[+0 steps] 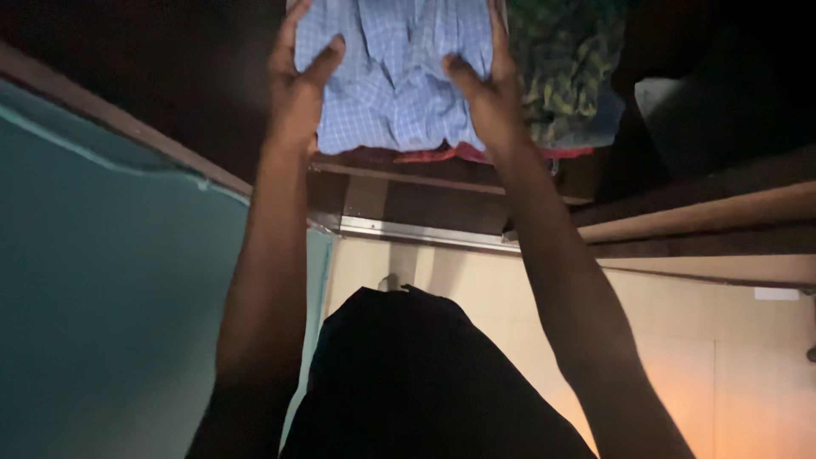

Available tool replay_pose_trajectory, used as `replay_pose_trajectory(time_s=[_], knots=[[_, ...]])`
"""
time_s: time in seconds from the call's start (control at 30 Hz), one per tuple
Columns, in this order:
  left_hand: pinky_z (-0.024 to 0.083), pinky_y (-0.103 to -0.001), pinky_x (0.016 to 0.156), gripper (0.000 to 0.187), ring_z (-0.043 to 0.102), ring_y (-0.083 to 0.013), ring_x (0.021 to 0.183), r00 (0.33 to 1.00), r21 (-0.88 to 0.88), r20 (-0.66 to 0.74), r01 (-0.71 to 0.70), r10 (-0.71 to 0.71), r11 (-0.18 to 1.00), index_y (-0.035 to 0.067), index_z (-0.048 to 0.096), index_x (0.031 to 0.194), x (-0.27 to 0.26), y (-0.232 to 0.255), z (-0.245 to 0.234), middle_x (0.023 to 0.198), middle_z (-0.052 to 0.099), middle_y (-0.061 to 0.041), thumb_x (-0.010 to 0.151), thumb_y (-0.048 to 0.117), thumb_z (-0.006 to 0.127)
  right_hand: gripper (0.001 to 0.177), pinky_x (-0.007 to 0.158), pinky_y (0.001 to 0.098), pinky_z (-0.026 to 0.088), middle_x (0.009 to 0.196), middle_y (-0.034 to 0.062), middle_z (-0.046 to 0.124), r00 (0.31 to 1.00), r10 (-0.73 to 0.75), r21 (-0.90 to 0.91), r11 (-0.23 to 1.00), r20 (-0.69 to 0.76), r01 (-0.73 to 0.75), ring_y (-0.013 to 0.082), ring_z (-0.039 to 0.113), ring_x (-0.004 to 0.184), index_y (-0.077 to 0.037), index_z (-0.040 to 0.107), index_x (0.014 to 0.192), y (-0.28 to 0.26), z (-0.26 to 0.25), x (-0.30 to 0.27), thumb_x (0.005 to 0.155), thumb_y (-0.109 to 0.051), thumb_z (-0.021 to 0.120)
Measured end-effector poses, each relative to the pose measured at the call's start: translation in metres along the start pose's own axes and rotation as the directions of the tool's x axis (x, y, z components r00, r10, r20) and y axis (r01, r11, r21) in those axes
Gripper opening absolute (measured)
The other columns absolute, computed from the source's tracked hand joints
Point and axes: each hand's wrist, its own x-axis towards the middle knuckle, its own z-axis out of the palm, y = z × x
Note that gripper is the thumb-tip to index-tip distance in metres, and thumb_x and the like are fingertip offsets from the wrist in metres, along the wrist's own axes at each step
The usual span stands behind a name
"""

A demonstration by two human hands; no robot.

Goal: The person folds a blue checkered shirt on a bed and places it in a wardrobe. They then rearrange a stack of books and notebooks on a shelf, picking up a spiral notebook with a bicycle cover and placing it on the bed.

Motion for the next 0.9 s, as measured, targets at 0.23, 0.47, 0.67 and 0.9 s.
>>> replay_pose_trajectory(time_s=[0.23,0.47,0.67,0.9], knots=[[0.059,-0.038,0.111,0.044,0.068,-0.0302,0.131,0.970,0.580,-0.243,0.124,0.026,0.805,0.009,0.061,0.140,0.096,-0.045,-0.024,0.138,0.068,-0.015,0.099,0.017,0.073,0.067,0.114,0.0404,0.046,0.153,0.0196,0.055,0.916,-0.095,-0.526,0.840,-0.391,-0.138,0.0307,0.057,0.140,-0.003,0.042,0.153,0.042,-0.019,0.087,0.106,-0.036,0.077],[0.039,-0.058,0.110,0.076,0.037,-0.0518,0.136,0.997,0.906,-0.025,-0.010,0.077,0.422,0.007,0.042,0.153,0.046,-0.030,0.027,0.149,0.036,-0.035,0.089,0.024,0.079,0.077,0.125,0.0413,0.039,0.160,0.0260,0.043,0.924,-0.248,-0.708,0.705,-0.291,-0.034,0.0364,0.045,0.150,-0.003,0.029,0.160,0.015,0.020,0.024,0.101,-0.025,0.074],[0.018,-0.060,0.123,0.074,0.014,-0.0532,0.150,0.999,0.879,-0.042,0.025,0.024,0.477,0.002,0.039,0.154,0.032,-0.007,0.050,0.161,0.022,-0.035,0.096,0.026,0.077,0.081,0.130,0.0484,0.028,0.168,0.0276,0.029,0.958,-0.181,-0.675,0.737,-0.222,-0.018,0.0439,0.028,0.158,0.000,0.020,0.165,-0.037,0.033,-0.004,0.102,-0.009,0.070],[0.024,-0.057,0.129,0.061,0.021,-0.0489,0.155,0.976,0.839,0.012,-0.128,0.218,0.529,0.004,0.043,0.155,0.014,0.042,0.094,0.163,0.031,-0.030,0.103,0.019,0.073,0.077,0.135,0.0479,0.027,0.169,0.0256,0.030,0.941,-0.288,-0.747,0.662,-0.177,0.062,0.0411,0.030,0.161,-0.002,0.022,0.164,-0.090,0.033,-0.011,0.104,-0.010,0.069]])
